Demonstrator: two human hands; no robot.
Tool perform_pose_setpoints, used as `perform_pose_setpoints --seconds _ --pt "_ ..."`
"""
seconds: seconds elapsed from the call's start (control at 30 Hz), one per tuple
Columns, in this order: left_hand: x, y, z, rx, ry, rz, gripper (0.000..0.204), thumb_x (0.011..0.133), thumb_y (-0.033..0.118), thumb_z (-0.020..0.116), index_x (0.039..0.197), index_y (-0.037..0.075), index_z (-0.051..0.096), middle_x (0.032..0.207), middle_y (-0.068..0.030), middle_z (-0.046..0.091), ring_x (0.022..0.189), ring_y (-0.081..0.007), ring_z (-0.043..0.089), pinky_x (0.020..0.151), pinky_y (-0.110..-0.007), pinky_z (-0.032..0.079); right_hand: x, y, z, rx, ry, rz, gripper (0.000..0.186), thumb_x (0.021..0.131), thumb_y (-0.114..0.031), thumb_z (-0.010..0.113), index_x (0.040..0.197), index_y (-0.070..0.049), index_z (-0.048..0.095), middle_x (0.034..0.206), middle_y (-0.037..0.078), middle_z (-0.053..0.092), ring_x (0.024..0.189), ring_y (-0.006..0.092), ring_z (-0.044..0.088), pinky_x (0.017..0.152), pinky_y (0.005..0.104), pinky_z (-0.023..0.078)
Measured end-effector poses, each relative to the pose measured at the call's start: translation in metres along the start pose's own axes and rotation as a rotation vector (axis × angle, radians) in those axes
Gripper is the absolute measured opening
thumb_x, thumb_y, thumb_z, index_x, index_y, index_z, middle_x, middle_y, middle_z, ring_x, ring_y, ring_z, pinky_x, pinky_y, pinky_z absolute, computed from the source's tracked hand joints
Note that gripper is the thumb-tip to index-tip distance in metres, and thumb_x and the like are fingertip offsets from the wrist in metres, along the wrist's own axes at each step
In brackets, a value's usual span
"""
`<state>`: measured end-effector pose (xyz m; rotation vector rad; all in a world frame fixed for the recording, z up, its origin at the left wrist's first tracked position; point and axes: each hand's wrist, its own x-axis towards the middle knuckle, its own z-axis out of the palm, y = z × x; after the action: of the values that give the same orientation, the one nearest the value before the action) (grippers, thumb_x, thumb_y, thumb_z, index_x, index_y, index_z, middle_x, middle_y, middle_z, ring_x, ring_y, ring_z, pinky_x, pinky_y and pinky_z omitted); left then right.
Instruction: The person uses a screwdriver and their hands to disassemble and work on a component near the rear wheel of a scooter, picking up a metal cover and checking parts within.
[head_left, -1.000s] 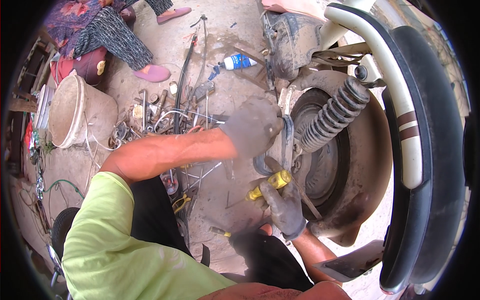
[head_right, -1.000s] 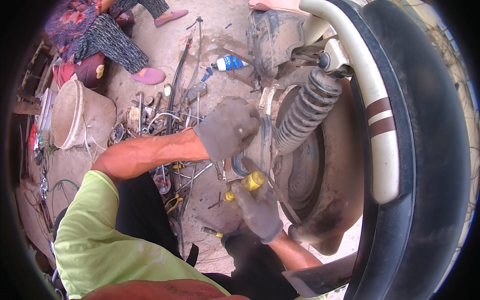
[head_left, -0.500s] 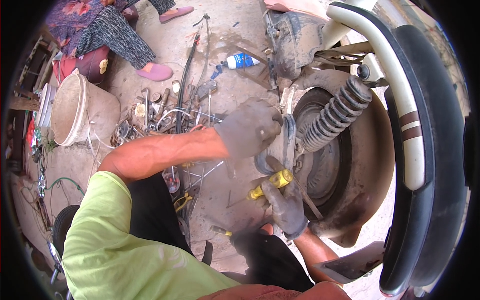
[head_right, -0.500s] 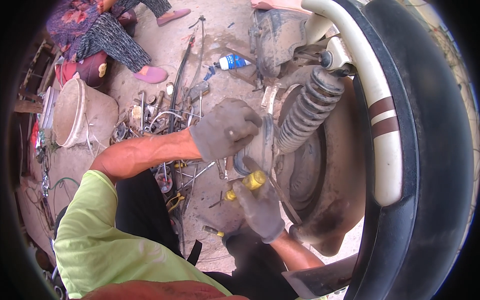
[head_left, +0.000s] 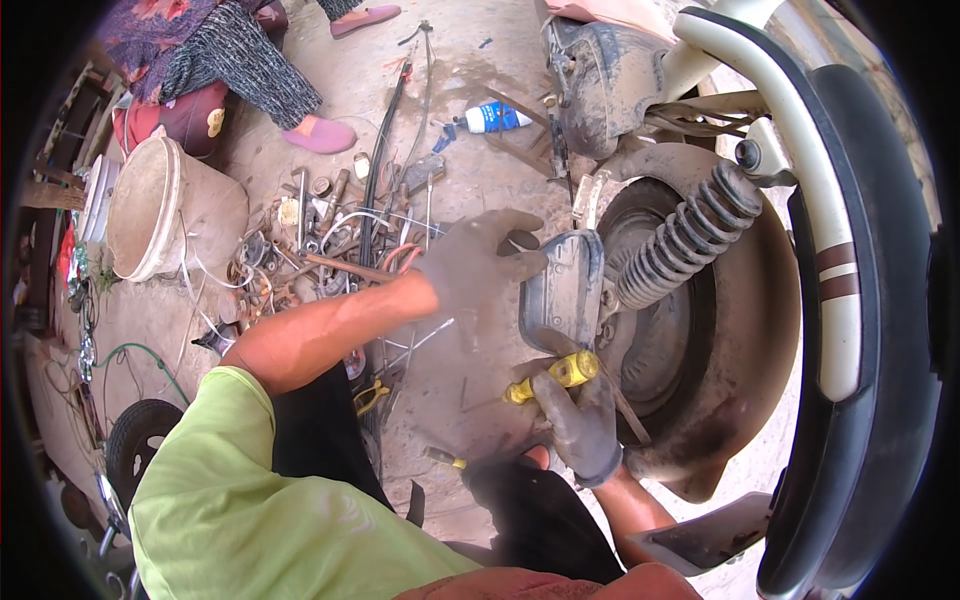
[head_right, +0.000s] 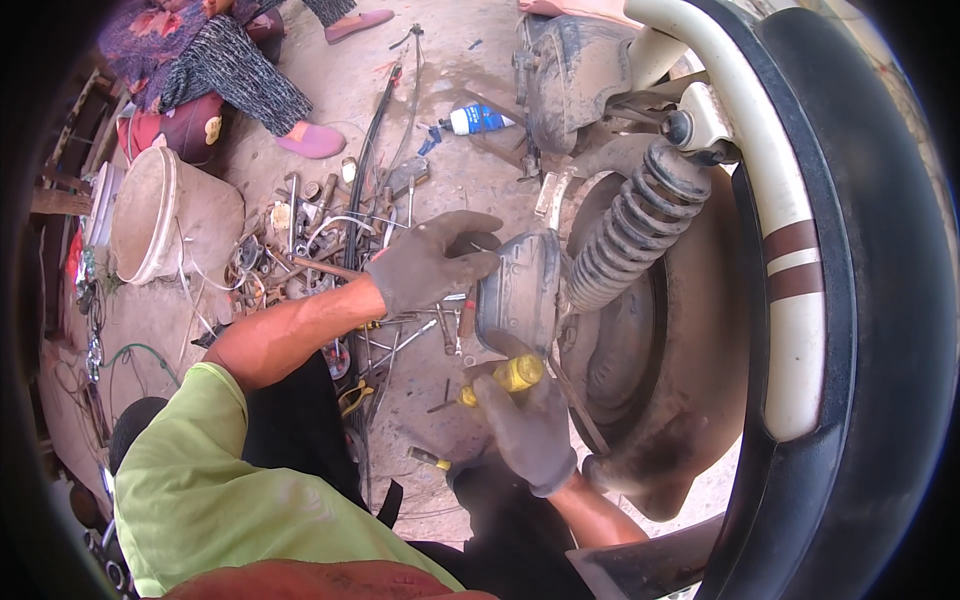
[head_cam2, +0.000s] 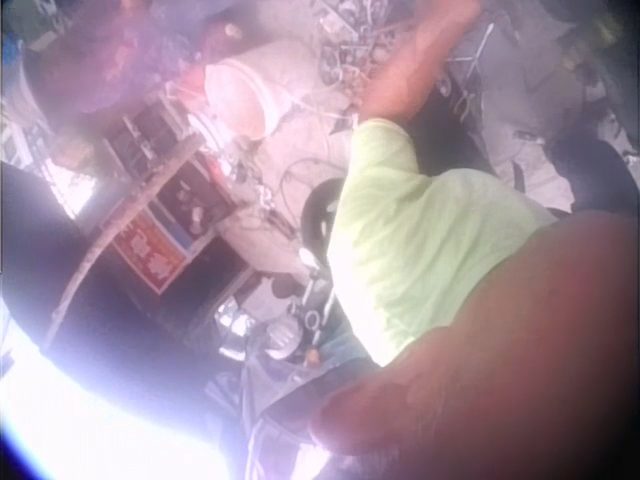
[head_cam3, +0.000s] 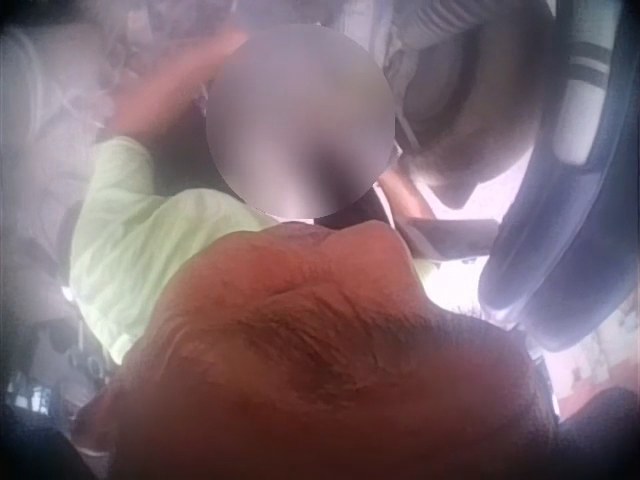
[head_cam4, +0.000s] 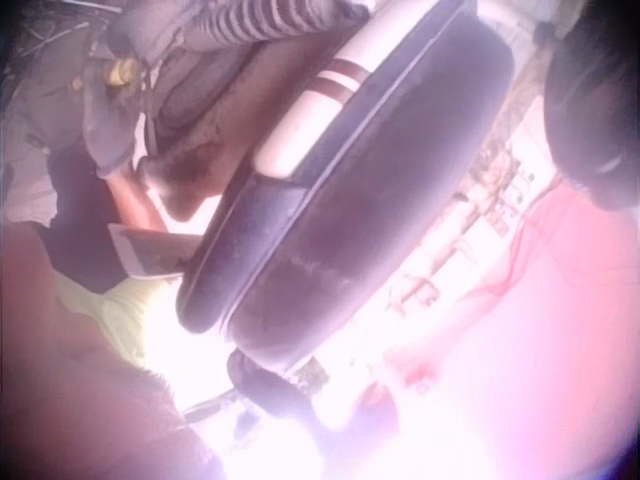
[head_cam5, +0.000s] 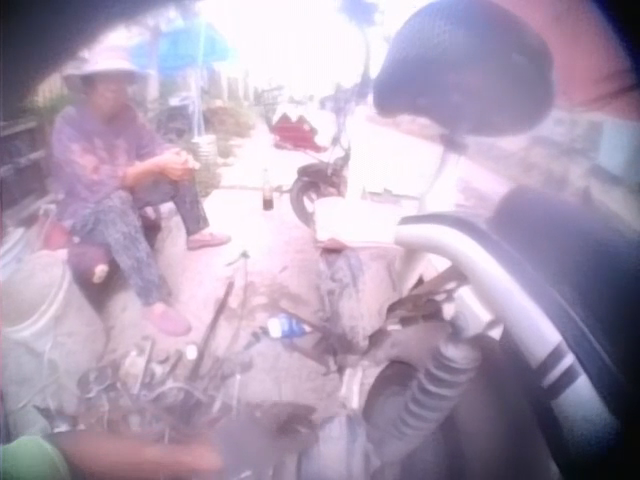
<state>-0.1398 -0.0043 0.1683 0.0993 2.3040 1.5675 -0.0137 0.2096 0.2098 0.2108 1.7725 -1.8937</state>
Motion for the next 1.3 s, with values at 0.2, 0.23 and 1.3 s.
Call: perform_pose_setpoints --seconds 0.2,0.23,1.3 --pt "-0.003 -0.005 0.017 -0.318 -0.213 -0.298 0.050 0.098 0.040 0.075 0.129 0.001 0.071 0.108 -0.0081 0.073 0.095 -0.0131 0.065 0.086 -0.032 0.055 -0.010 -0.011 0.007 -0.115 0.000 -0.076 0.044 0.097 -0.019 0.071 0.135 0.002 0.066 0.110 0.011 0.076 0.100 0.0206 0.072 0.092 0.0339 0.057" --pt "-0.003 0.000 0.014 -0.324 -0.229 -0.311 0.049 0.098 0.040 0.075 0.128 0.001 0.071 0.107 -0.0081 0.073 0.094 -0.0132 0.065 0.085 -0.032 0.055 -0.012 -0.014 0.007 -0.201 0.016 -0.123 0.043 0.095 -0.018 0.072 0.133 0.002 0.067 0.112 0.012 0.075 0.101 0.0216 0.072 0.092 0.0345 0.057" --pt "0.022 -0.049 0.039 -0.572 -0.270 -0.127 0.045 0.090 0.039 0.070 0.111 -0.001 0.076 0.107 -0.0167 0.074 0.100 -0.0269 0.069 0.090 -0.039 0.052 -0.011 -0.174 0.088 -1.456 0.518 -0.463 0.036 0.099 -0.001 0.062 0.136 0.003 0.064 0.124 0.016 0.071 0.120 0.0261 0.068 0.107 0.0378 0.052"
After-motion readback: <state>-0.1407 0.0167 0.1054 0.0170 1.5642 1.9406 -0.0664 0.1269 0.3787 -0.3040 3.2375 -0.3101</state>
